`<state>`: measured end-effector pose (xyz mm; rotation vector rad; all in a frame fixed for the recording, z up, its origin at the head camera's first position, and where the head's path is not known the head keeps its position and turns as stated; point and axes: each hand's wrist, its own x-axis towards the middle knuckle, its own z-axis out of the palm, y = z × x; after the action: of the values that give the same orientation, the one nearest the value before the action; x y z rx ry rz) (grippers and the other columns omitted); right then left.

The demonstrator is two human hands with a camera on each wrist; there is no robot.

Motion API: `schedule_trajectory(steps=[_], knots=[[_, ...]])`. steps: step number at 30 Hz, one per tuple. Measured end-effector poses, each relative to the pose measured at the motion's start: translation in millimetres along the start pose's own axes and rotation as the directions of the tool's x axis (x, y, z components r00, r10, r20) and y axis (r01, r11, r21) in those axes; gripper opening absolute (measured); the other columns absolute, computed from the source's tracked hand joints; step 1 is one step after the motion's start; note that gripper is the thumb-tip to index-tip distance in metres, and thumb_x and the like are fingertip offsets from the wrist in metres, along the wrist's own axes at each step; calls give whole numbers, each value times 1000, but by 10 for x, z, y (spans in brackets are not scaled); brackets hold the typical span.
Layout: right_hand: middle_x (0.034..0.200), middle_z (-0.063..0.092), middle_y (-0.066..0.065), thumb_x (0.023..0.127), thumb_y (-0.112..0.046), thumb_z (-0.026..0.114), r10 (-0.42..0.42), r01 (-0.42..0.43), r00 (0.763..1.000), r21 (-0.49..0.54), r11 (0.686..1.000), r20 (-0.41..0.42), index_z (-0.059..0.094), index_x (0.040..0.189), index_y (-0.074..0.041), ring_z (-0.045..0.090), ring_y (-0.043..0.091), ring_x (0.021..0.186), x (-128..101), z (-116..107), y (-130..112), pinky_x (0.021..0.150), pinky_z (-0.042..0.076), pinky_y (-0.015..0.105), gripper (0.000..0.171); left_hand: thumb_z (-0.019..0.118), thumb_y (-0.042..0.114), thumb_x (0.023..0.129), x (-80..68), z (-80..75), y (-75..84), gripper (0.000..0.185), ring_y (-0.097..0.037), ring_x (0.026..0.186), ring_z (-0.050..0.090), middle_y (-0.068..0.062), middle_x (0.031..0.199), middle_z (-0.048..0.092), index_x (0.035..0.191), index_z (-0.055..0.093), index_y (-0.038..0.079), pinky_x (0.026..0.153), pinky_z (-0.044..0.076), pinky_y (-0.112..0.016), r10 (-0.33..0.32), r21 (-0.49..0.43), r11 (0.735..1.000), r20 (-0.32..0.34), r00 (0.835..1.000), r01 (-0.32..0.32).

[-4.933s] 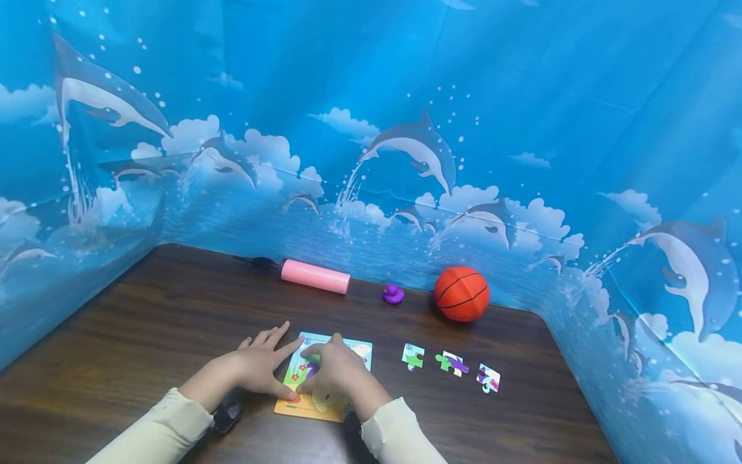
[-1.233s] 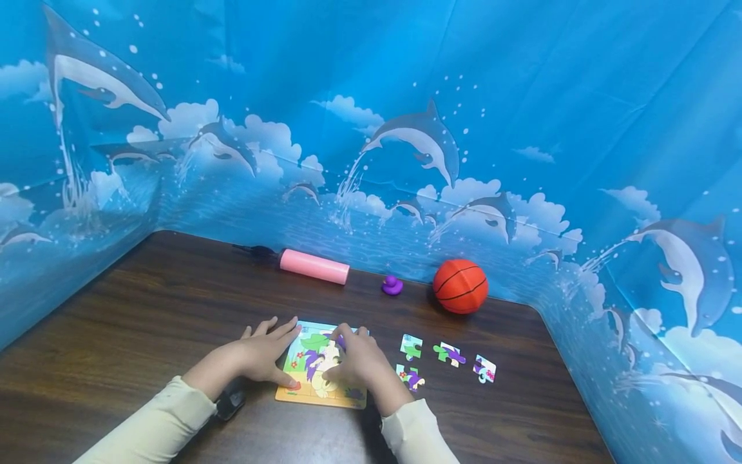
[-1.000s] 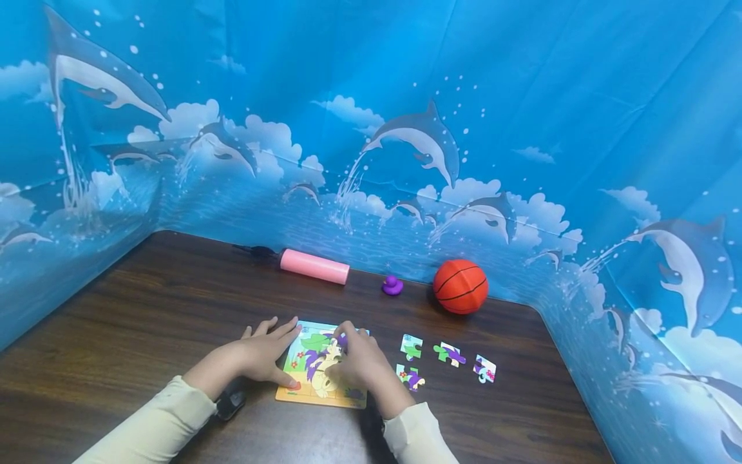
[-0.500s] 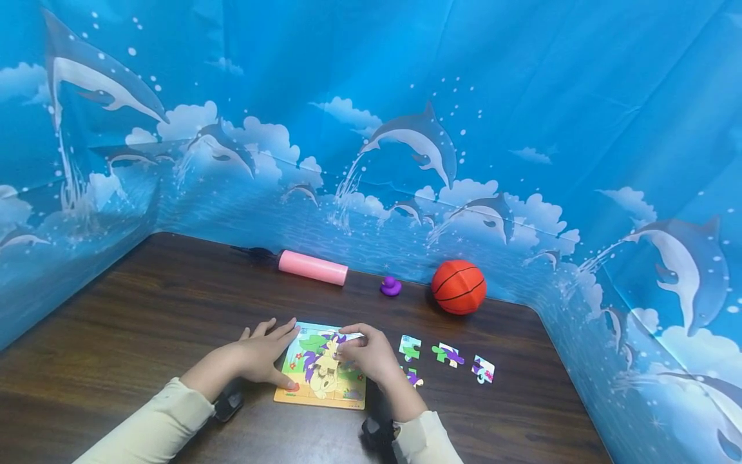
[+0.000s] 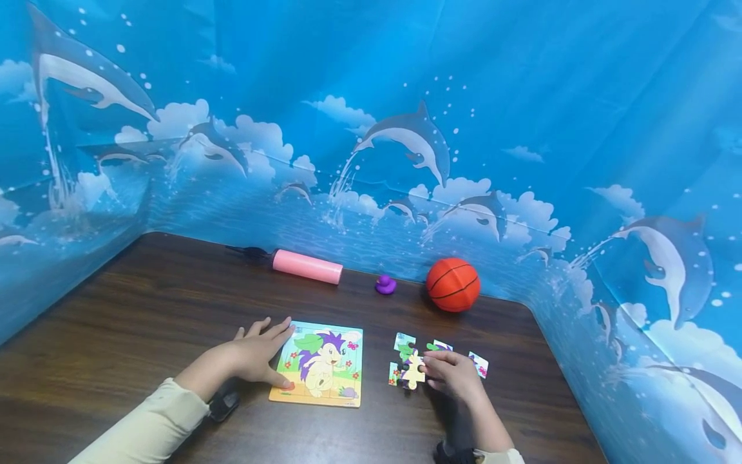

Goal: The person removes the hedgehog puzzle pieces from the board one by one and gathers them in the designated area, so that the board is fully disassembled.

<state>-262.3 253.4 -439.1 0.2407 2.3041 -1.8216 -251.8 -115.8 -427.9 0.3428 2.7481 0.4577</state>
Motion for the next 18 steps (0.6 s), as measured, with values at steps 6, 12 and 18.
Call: schedule_trajectory(steps=[6, 12, 18], knots=[[86, 67, 9, 83, -14, 64, -10, 2, 994, -68, 998, -113, 61, 104, 9, 65, 16, 76, -57, -268, 143, 66, 54, 32, 31, 67, 64, 62, 0, -6, -16, 106, -38, 134, 5, -6, 150, 14, 143, 23, 11, 98, 3, -67, 5, -13, 1000, 5, 1000, -5], [85, 67, 12, 83, -10, 63, -22, 11, 991, -83, 996, -128, 61, 102, 10, 66, 21, 77, -80, -346, 207, 67, 54, 35, 27, 68, 62, 63, -11, -7, -25, 105, -39, 134, 6, -6, 150, 15, 143, 24, 11, 98, 3, -67, 9, -20, 1000, 4, 1000, -9], [81, 68, 7, 84, -21, 62, -97, 1, 976, -446, 895, -193, 67, 95, 0, 64, 18, 72, -120, -338, 124, 60, 51, 33, 25, 68, 62, 63, -9, -16, -12, 105, -39, 134, 6, -6, 150, 15, 143, 24, 11, 98, 4, -67, 14, -16, 1000, 2, 1000, -14]])
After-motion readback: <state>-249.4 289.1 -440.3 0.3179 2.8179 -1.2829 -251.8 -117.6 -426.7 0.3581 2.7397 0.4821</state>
